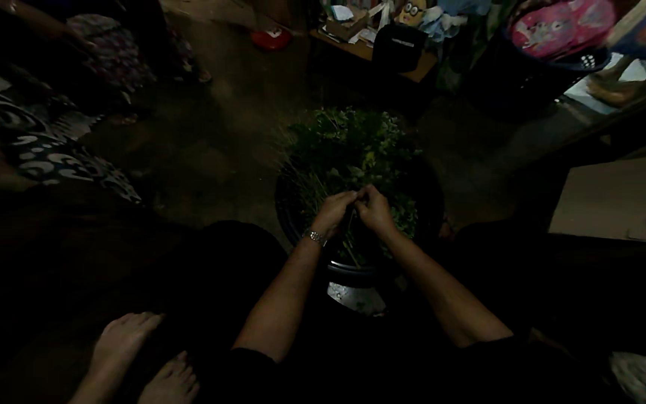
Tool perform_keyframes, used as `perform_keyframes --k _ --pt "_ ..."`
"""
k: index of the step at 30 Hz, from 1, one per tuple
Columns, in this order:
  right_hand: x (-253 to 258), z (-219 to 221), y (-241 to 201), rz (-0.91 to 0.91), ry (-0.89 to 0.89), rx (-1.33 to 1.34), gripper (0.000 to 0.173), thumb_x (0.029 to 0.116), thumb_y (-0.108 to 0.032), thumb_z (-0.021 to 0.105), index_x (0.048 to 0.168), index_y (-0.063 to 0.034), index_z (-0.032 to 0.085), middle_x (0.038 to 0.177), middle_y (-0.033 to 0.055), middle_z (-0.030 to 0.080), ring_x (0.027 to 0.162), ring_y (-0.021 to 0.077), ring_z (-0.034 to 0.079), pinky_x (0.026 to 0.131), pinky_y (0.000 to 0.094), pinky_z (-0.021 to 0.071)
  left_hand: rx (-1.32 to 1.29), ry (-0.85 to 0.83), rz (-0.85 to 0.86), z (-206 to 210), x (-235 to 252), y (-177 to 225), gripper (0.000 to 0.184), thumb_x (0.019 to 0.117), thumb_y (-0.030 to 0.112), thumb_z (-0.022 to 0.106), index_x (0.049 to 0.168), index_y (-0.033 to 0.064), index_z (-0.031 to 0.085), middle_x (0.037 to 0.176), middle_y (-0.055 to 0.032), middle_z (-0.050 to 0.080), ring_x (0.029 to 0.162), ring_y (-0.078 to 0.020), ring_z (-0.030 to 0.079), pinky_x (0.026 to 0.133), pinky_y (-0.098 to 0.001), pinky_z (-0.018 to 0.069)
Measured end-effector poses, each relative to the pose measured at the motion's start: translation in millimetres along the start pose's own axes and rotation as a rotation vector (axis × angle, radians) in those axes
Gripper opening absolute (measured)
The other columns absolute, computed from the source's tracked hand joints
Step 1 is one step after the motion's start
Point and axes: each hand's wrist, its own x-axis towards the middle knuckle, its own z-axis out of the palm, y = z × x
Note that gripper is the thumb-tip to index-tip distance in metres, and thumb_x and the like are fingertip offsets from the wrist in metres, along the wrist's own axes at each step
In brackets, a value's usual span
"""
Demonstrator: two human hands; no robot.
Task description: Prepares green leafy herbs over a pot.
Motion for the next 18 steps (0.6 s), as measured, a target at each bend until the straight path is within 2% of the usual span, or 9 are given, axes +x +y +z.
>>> perform_keyframes --k 2,5,7,9,11,14,16,18 --pt "-2 -6 -4 0.007 0.009 0.027 0.021 0.1007 -0.005 0.062 0.119 0.0034 0.058 0.1 0.0179 0.068 0.083 0.0247 0.07 0.079 0.042 0.0592 -0.137 -0.023 0.013 0 0 -2 0.026 0.1063 0.02 0.054 0.123 0.0034 0.064 0.089 -0.0026 0.066 0.069 -0.0076 0.06 0.064 -0.023 0.0525" --pt "-3 -16 -7 -0.032 0.006 0.013 0.017 0.0993 -0.006 0.066 0.112 0.0041 0.058 0.094 0.0173 0.067 0.079 0.0237 0.068 0.077 0.0416 0.0583 -0.22 -0.059 0.017 0 0 -2 0.027 0.1048 0.011 0.055 0.13 0.0007 0.059 0.095 -0.0051 0.065 0.074 -0.009 0.061 0.068 -0.0238 0.053" --pt "-2 -24 -7 -0.075 -0.038 -0.071 0.016 0.0981 -0.006 0.067 0.108 0.0036 0.06 0.094 0.017 0.067 0.081 0.0247 0.067 0.078 0.0429 0.0577 -0.227 -0.046 0.02 2 -1 0 0.023 0.1033 0.007 0.057 0.125 -0.0005 0.06 0.097 -0.0067 0.066 0.079 -0.0118 0.063 0.075 -0.0273 0.0555" --pt "-1 -33 -7 -0.122 -0.125 -0.158 0.021 0.0965 -0.008 0.071 0.111 0.0041 0.063 0.099 0.0185 0.069 0.089 0.028 0.069 0.083 0.0469 0.0572 -0.195 -0.02 0.031 3 -3 1 0.019 0.1023 0.006 0.059 0.12 -0.001 0.062 0.096 -0.0073 0.067 0.081 -0.0124 0.064 0.076 -0.0282 0.0555" --pt "-3 -43 -10 -0.15 -0.226 -0.214 0.025 0.0962 -0.013 0.073 0.113 0.0024 0.064 0.102 0.018 0.069 0.093 0.0285 0.069 0.087 0.0479 0.0566 -0.142 -0.002 0.062 3 -5 1 0.019 0.1023 0.007 0.058 0.119 -0.0005 0.062 0.094 -0.0067 0.066 0.077 -0.0112 0.062 0.072 -0.0272 0.0542" --pt "-10 -57 -21 -0.103 -0.333 -0.32 0.022 0.1005 -0.015 0.067 0.116 0.0012 0.065 0.108 0.0176 0.069 0.1 0.0284 0.067 0.093 0.0486 0.0541 -0.085 -0.022 0.117 2 -7 2 0.026 0.1059 0.011 0.054 0.128 -0.002 0.058 0.1 -0.0091 0.065 0.081 -0.0121 0.063 0.076 -0.0296 0.055" --pt "-15 -68 -29 -0.057 -0.348 -0.456 0.024 0.1034 -0.017 0.063 0.118 0.0015 0.064 0.108 0.02 0.068 0.101 0.0328 0.067 0.093 0.0529 0.053 -0.122 -0.049 0.062 3 -9 8 0.025 0.1079 0.011 0.049 0.129 -0.0021 0.054 0.102 -0.0102 0.068 0.083 -0.014 0.068 0.077 -0.03 0.0588" --pt "-18 -77 -30 -0.031 -0.33 -0.587 0.027 0.1039 -0.024 0.063 0.116 -0.0003 0.066 0.104 0.0199 0.069 0.098 0.0354 0.068 0.089 0.0564 0.0529 -0.002 0.008 -0.116 -1 -2 5 0.026 0.1082 0.012 0.049 0.129 -0.0024 0.053 0.094 -0.0078 0.065 0.073 -0.0112 0.065 0.068 -0.026 0.0564"
